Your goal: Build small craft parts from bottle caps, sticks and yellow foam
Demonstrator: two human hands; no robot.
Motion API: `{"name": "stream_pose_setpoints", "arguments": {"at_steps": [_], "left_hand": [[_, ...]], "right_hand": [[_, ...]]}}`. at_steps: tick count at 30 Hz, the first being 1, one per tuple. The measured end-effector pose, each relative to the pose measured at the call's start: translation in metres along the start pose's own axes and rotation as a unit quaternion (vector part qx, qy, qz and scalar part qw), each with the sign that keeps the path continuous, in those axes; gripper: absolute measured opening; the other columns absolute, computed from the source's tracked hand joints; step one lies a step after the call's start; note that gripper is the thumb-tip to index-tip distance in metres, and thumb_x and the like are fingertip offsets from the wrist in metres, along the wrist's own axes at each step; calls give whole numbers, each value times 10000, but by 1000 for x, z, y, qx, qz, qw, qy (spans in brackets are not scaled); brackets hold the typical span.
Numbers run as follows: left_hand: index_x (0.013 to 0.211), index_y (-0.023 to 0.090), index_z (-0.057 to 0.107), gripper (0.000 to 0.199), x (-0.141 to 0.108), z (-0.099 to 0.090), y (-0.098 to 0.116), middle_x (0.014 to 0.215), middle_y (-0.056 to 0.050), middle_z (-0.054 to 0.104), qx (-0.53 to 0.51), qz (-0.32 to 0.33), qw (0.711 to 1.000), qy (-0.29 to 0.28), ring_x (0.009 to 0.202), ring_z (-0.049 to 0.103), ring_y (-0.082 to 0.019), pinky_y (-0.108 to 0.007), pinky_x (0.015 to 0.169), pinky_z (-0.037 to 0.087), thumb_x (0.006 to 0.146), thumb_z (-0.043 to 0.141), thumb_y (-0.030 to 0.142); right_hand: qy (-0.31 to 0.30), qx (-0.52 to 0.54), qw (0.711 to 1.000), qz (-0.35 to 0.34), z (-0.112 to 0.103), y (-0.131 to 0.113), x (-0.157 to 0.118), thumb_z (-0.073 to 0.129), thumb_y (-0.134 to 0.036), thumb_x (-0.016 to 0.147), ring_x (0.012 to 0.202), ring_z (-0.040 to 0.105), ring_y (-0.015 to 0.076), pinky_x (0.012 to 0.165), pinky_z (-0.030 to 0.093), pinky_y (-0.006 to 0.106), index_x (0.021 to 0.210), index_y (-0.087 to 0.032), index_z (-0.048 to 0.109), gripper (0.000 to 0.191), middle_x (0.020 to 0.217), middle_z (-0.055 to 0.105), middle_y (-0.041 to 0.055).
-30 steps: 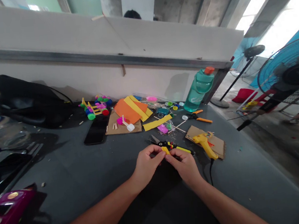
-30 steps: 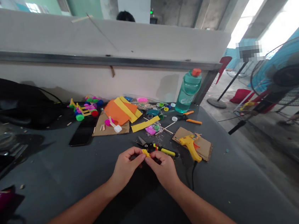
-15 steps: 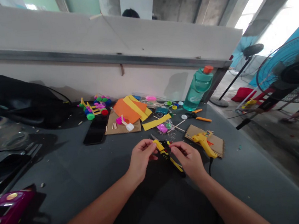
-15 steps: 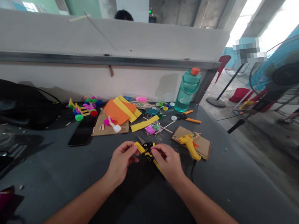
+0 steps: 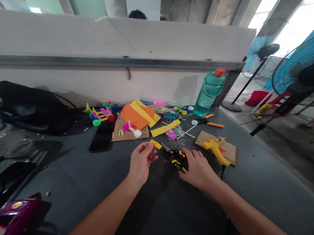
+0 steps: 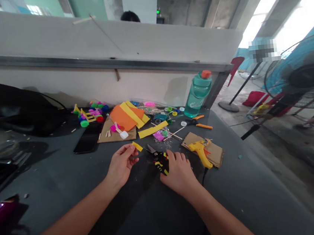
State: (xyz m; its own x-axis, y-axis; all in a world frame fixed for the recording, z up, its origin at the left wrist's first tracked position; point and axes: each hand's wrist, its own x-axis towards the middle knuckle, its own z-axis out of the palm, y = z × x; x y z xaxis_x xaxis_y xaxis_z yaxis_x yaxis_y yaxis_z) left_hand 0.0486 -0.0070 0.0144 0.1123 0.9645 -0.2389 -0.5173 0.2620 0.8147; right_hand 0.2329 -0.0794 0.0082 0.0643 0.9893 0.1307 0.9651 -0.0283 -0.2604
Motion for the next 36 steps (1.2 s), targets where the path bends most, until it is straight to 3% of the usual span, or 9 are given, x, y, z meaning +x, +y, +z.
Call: {"name": "stream_pose_setpoints", "arguments": {"at_steps": [4, 12, 20, 36], "left_hand": [[741, 131, 623, 239, 8, -7, 4, 652, 6, 588, -27, 23, 999, 30, 589, 548, -75, -163, 494, 485, 613, 773, 266], [738, 124, 611, 244, 18, -14, 13, 643, 8, 594, -70, 39, 992, 102, 571, 566, -75, -167, 491, 483, 586, 780, 212], [732, 124, 625, 264, 16, -13, 10, 621, 18, 586, -60, 49, 995, 62, 565, 552, -67, -157, 488, 465, 572, 795, 246], [769, 107, 650, 263, 17, -13, 9, 656, -2, 612, -48, 57, 996, 53, 577, 562, -76, -173, 515, 480, 572, 785, 217]], "right_hand": [[20, 89, 996, -25, -8, 0, -2, 597, -278, 657, 1046, 524, 283, 945, 407, 405, 1256, -71, 491, 642, 1102, 562, 160], [-18, 198, 975, -101, -19, -9, -10, 602, -253, 670, 1034, 572, 233, 919, 455, 357, 1254, -146, 507, 601, 1146, 576, 115], [17, 194, 971, -141, -14, -9, -11, 598, -225, 666, 1048, 577, 241, 922, 466, 366, 1251, -162, 520, 594, 1150, 581, 120], [24, 184, 969, -164, -16, -10, -11, 585, -214, 690, 1045, 570, 240, 907, 475, 369, 1251, -161, 512, 568, 1128, 584, 123]]}}
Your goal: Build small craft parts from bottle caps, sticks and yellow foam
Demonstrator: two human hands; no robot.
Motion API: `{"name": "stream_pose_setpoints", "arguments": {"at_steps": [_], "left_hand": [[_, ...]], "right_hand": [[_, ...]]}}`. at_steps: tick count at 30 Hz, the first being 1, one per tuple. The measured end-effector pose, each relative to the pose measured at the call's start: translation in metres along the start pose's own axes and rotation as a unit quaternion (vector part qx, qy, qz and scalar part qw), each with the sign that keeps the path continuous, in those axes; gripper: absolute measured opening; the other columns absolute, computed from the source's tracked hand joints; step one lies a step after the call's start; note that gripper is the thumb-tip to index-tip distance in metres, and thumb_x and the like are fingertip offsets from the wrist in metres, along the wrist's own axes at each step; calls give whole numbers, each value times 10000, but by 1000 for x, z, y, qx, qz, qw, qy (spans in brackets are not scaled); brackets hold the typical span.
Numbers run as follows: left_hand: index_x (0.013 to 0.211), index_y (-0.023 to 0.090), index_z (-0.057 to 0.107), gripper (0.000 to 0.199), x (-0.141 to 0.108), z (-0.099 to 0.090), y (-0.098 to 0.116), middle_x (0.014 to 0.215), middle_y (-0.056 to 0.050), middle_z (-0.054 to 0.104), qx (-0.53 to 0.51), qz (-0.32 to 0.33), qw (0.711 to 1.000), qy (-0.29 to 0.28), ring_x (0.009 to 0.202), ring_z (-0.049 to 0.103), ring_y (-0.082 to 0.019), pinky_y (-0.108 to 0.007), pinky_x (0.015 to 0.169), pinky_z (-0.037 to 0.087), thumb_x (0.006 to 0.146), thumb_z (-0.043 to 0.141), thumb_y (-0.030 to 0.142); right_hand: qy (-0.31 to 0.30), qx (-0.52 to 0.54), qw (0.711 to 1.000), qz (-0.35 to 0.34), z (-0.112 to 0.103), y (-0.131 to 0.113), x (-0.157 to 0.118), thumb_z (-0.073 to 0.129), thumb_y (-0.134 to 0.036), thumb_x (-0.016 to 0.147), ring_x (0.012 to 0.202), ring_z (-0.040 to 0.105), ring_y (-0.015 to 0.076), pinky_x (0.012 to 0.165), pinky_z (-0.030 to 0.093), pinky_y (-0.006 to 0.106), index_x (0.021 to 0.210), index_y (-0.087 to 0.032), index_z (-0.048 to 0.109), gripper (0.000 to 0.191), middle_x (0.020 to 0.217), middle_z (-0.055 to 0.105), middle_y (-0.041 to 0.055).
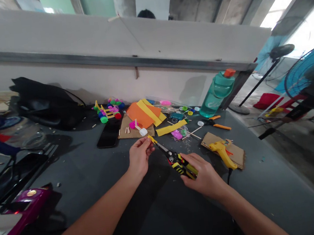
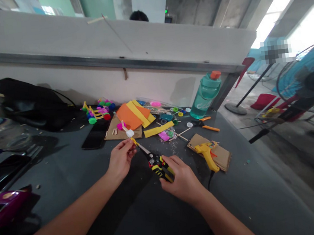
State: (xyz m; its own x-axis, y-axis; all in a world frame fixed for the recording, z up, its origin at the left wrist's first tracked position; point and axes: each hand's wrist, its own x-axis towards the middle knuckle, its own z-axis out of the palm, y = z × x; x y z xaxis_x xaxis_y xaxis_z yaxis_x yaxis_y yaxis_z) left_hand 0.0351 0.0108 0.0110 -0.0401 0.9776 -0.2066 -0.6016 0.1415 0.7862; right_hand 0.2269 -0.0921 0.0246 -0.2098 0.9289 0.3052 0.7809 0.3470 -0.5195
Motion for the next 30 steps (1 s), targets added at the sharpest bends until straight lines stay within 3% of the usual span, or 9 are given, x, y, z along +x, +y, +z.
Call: {"name": "stream_pose_setpoints", "arguments": {"at_steps": [30], "left_hand": [[721, 116, 653, 244, -2, 0, -3, 619, 17, 595, 17, -5, 999, -28, 549, 546, -61, -179, 549, 504, 558, 800, 222]], "right_hand": [[20, -9, 1000, -18, 1, 2, 0, 576, -206, 686, 1009, 577, 238, 881, 490, 371, 1236, -172, 523, 554, 1082, 593, 113]]}}
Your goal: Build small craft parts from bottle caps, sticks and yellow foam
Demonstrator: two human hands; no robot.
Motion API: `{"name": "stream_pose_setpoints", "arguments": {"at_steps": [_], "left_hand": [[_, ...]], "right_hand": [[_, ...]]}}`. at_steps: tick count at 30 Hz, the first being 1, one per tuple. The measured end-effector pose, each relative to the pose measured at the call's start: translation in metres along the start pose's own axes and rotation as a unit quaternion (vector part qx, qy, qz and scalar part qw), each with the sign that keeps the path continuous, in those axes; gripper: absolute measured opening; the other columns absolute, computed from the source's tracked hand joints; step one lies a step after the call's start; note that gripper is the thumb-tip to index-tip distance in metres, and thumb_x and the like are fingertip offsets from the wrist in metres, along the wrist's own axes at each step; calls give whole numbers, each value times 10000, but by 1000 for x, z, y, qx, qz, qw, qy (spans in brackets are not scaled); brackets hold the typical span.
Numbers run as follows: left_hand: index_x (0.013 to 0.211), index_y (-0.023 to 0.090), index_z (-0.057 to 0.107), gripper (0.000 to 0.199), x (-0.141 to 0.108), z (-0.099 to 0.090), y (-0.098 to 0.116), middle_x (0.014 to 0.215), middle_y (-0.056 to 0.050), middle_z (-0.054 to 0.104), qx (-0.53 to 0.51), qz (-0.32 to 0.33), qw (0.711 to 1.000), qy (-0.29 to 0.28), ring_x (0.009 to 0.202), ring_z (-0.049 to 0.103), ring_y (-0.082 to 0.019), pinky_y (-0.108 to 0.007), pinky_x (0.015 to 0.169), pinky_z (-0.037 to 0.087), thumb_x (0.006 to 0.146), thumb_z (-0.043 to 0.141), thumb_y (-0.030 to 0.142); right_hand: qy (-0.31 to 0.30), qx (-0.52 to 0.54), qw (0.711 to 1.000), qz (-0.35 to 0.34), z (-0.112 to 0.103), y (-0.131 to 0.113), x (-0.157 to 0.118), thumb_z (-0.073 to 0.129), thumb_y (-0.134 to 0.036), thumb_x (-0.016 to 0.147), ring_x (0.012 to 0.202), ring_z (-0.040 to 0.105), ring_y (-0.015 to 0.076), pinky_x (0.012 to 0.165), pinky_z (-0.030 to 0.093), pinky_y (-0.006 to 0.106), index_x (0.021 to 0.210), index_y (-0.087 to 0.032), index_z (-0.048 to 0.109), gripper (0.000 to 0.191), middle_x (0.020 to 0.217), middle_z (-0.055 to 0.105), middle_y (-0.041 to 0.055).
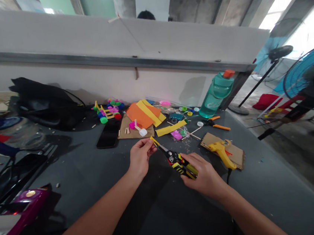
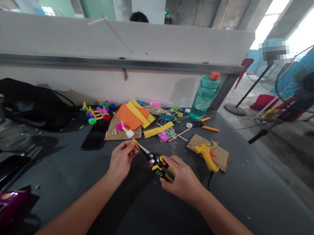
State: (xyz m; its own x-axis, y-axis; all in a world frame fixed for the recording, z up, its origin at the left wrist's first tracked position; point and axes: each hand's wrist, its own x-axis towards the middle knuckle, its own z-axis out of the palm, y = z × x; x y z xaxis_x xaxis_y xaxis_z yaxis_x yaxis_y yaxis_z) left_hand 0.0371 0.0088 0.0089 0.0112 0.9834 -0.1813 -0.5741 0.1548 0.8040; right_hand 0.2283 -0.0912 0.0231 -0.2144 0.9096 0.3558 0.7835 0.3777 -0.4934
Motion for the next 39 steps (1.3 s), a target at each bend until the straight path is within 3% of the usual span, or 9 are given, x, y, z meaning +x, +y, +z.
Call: {"name": "stream_pose_setpoints", "arguments": {"at_steps": [39], "left_hand": [[734, 98, 651, 192, -3, 4, -1, 631, 14, 597, -28, -19, 999, 1, 540, 553, -52, -151, 529, 516, 595, 774, 149]], "right_hand": [[-5, 18, 1000, 4, 2, 8, 1, 608, -199, 668, 1040, 558, 238, 916, 465, 363, 1234, -129, 514, 578, 1117, 578, 129]]}}
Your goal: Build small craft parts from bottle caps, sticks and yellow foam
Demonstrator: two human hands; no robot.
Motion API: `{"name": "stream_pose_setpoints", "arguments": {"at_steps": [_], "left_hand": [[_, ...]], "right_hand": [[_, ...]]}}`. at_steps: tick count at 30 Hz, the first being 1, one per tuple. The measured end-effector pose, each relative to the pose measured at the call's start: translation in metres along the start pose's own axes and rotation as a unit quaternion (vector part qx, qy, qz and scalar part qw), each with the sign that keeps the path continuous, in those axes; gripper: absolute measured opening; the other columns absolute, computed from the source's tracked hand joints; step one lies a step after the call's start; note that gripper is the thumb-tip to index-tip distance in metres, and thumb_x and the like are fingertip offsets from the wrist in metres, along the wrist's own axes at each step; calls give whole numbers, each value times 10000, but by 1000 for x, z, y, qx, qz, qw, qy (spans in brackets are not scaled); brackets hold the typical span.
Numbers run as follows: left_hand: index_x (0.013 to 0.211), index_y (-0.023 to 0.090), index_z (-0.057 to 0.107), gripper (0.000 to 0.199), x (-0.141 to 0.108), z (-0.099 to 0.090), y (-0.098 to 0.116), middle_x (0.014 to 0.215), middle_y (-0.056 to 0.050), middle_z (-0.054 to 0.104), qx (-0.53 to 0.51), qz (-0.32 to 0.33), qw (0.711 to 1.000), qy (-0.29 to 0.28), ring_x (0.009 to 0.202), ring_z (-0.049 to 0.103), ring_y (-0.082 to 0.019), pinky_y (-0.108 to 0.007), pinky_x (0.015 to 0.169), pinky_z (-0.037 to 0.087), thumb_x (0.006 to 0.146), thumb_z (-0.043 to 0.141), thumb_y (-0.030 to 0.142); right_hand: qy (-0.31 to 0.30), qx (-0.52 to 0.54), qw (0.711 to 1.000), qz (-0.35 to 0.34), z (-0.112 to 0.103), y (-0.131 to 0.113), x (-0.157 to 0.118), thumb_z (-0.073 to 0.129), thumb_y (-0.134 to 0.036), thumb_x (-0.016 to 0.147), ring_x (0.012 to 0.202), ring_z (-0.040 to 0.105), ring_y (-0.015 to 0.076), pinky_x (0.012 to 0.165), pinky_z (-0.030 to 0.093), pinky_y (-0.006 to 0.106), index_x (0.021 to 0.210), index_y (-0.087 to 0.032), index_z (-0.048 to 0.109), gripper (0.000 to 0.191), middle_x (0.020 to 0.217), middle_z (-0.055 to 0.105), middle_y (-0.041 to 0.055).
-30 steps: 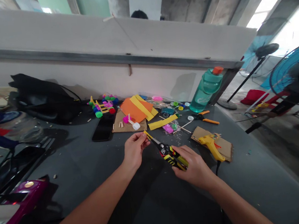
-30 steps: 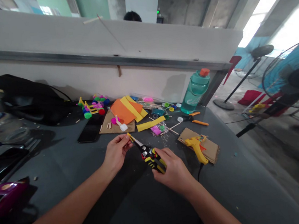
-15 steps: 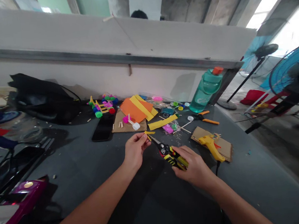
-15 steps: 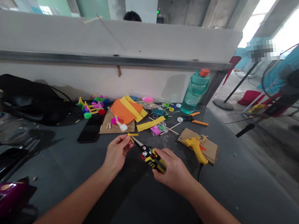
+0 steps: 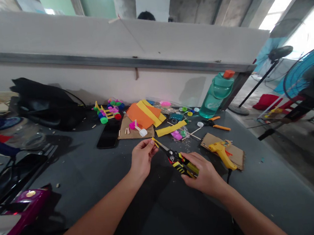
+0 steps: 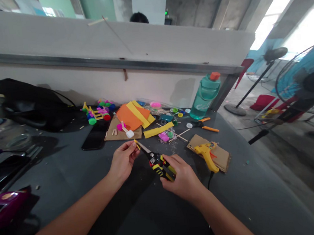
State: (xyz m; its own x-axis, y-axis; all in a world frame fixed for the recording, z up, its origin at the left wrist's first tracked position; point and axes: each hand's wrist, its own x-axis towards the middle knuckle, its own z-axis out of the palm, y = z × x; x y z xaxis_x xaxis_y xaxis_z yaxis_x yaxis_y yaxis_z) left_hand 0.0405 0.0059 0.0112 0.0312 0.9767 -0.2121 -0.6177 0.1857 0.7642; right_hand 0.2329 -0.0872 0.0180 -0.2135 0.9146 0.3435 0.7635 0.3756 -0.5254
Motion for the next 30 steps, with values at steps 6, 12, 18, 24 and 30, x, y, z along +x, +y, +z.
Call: {"name": "stream_pose_setpoints", "arguments": {"at_steps": [6, 12, 18, 24, 30], "left_hand": [[725, 102, 648, 179, 1, 0, 0, 642, 16, 594, -2, 1, 1000, -9, 551, 557, -52, -149, 536, 519, 606, 770, 156], [730, 107, 648, 196, 1, 1, 0, 653, 17, 589, -3, 8, 1000, -11, 558, 557, -54, -152, 534, 519, 597, 779, 164], [739, 106, 651, 219, 1, 1, 0, 672, 15, 593, -1, 15, 1000, -11, 579, 563, -54, -150, 551, 523, 584, 790, 170], [735, 116, 647, 208, -1, 1, 2, 666, 14, 607, -16, -16, 999, -28, 567, 574, -59, -149, 532, 519, 590, 788, 166], [725, 118, 647, 186, -2, 0, 4, 648, 13, 610, -26, -39, 998, -39, 570, 575, -64, -162, 538, 530, 606, 783, 162]], "right_hand": [[-5, 15, 1000, 12, -1, 0, 1, 617, -203, 664, 1033, 563, 231, 920, 458, 349, 1228, -126, 522, 577, 1114, 582, 127], [-16, 25, 999, 25, -2, 0, 1, 625, -226, 670, 1018, 566, 233, 905, 459, 350, 1217, -129, 533, 563, 1108, 585, 126], [-17, 44, 998, 33, -2, -1, 2, 629, -232, 670, 1007, 571, 231, 889, 458, 349, 1209, -155, 537, 552, 1100, 591, 112], [-24, 58, 997, 38, -3, -2, 2, 626, -221, 668, 988, 573, 222, 876, 459, 339, 1208, -153, 533, 553, 1083, 595, 103], [-25, 63, 997, 40, -6, -4, 3, 619, -225, 669, 973, 581, 228, 858, 468, 345, 1197, -174, 542, 536, 1070, 601, 96]]}}
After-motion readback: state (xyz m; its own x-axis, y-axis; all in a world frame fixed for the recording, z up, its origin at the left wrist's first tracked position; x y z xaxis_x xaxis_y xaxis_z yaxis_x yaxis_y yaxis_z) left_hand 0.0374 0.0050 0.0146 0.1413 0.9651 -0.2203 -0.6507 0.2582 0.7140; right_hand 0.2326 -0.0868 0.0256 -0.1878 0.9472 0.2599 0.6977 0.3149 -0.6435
